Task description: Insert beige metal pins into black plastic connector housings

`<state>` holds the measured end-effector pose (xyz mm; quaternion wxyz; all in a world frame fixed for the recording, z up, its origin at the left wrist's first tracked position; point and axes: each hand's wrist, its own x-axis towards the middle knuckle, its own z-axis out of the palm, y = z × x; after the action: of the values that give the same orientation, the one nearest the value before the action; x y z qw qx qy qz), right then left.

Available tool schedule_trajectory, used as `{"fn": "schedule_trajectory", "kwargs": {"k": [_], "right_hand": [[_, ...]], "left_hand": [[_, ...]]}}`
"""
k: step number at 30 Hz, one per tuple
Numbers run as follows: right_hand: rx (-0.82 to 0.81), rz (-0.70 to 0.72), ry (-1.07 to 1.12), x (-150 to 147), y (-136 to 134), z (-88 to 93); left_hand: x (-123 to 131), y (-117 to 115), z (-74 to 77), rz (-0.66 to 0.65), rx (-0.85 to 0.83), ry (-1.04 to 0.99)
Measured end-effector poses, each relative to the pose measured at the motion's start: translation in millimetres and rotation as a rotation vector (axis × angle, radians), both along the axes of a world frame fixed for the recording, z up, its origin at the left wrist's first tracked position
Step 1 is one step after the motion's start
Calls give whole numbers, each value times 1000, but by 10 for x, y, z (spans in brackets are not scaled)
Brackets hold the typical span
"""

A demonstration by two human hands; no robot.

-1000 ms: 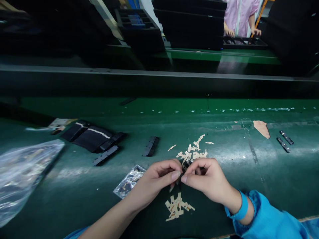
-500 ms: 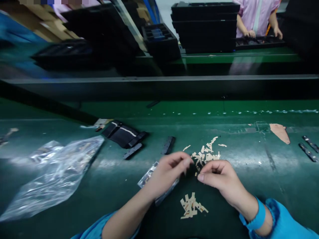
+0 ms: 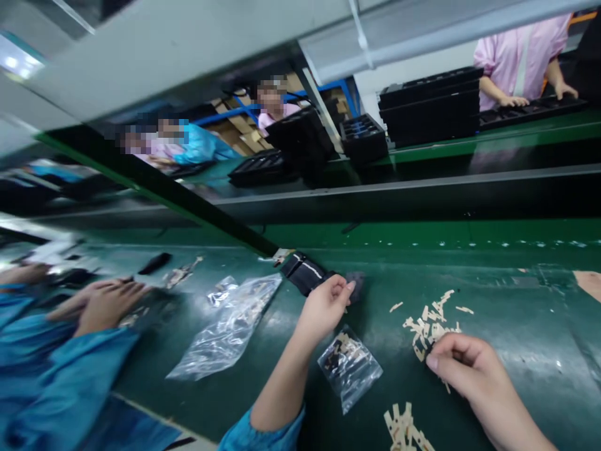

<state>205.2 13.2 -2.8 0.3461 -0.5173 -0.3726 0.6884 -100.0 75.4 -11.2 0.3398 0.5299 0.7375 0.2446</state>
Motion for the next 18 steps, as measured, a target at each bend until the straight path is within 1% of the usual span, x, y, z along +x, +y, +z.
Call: {"fn": "schedule_trajectory", "kwargs": {"k": [2,5,8,11,14,16,18], "right_hand": [[-3,7,6,7,4,-32],[-2,-1,9,0,5,-29],[5,-36,4,-15,5,-1],[9,-25,0,-27,27,34],[11,-31,14,-47,65,92],[14,-52,25,-67,95,132],[51,-71,32,-89,125,154]], "left_hand": [[8,-2,-46,-29,-37,-19],[23,7,-117,-60,-83,-58],[15,46,-180,-34,-70,-82],[-17,96,-208,19,-42,-108],[-43,108,-150,76,10,-141],[-20,80,-61,111,77,-176],[72,20,40,119,128,-245]]}}
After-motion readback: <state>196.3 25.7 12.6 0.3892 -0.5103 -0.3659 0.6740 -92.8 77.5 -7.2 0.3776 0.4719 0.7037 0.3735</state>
